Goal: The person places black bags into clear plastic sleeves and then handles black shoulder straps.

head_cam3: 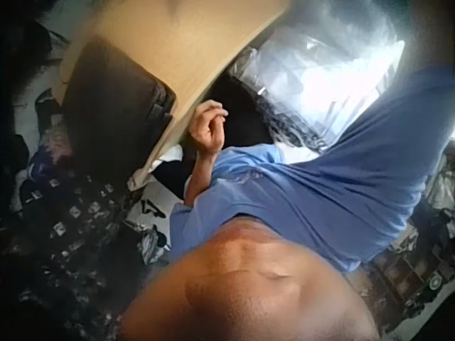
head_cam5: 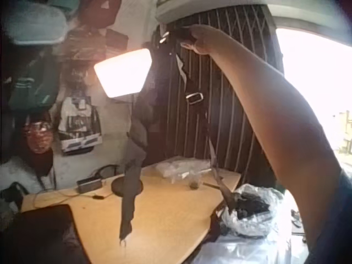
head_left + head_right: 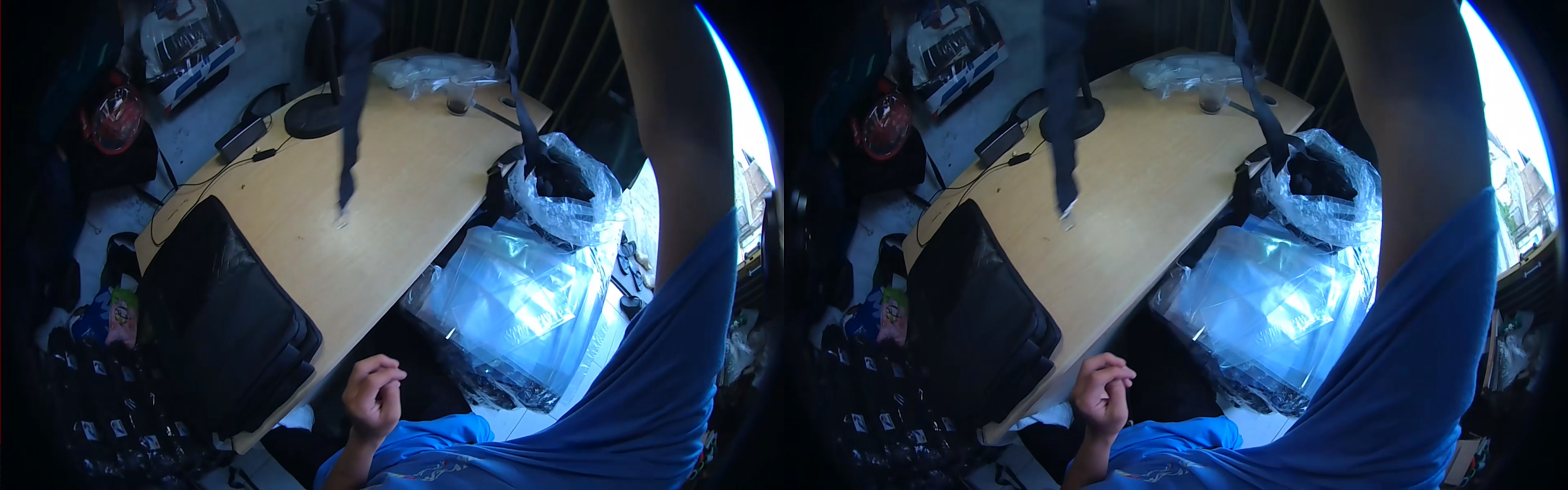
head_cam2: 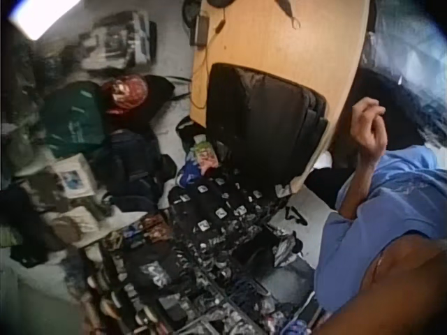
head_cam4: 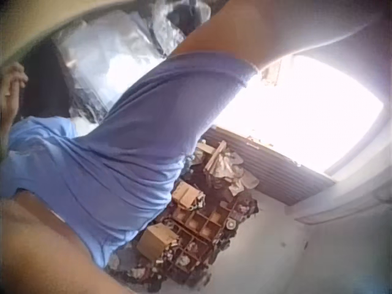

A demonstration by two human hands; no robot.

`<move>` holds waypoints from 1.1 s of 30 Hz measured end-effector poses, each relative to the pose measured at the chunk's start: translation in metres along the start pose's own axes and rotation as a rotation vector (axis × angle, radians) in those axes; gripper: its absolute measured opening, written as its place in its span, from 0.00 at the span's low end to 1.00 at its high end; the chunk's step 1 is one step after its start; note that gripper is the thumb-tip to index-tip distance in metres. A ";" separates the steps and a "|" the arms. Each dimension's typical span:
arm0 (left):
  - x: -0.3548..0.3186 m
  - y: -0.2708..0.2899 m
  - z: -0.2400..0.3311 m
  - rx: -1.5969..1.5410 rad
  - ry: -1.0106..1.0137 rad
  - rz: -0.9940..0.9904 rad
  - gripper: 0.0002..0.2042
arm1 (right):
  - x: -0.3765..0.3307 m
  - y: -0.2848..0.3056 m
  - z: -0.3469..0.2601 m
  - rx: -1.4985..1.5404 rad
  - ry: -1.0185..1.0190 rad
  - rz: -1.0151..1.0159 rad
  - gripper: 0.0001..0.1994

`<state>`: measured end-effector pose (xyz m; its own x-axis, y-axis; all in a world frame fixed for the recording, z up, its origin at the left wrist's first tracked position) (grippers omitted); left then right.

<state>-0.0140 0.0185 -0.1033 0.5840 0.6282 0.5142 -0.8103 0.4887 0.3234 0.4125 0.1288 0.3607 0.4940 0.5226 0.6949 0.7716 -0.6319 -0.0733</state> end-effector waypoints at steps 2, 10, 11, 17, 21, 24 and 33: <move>0.002 -0.009 -0.006 -0.008 -0.002 -0.022 0.07 | -0.003 -0.020 0.033 -0.013 -0.040 -0.009 0.16; 0.039 -0.027 -0.010 0.014 0.021 -0.023 0.07 | -0.052 -0.092 0.189 -0.035 -0.264 -0.081 0.18; 0.038 -0.031 -0.010 -0.029 0.014 -0.027 0.06 | -0.058 -0.090 0.210 0.034 -0.290 -0.114 0.18; 0.021 -0.045 -0.014 -0.078 0.009 -0.076 0.05 | -0.107 -0.062 0.312 -0.399 -0.321 -0.250 0.31; 0.015 -0.031 -0.022 -0.020 0.056 -0.047 0.06 | -0.178 -0.115 0.328 -0.769 -0.329 -0.568 0.30; 0.030 -0.022 -0.012 0.026 0.017 -0.031 0.07 | -0.206 -0.105 0.311 -0.959 -0.403 -0.734 0.36; 0.149 -0.046 -0.041 0.373 0.096 -0.115 0.09 | -0.345 0.159 0.233 -1.159 -0.858 -0.345 0.26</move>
<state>0.1123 0.1149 -0.0740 0.6595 0.6443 0.3872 -0.6910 0.3168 0.6498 0.4581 -0.0181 -0.0574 0.7555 0.6481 -0.0961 0.3591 -0.2870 0.8881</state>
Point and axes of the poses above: each hand's wrist, its own x-axis towards the middle knuckle, its own y-axis out of the back of the hand, z = x × y, the point moved 8 cm from there along x, towards the middle knuckle, and after that the axes turned 12 degrees about x, right-handed, at the moved point
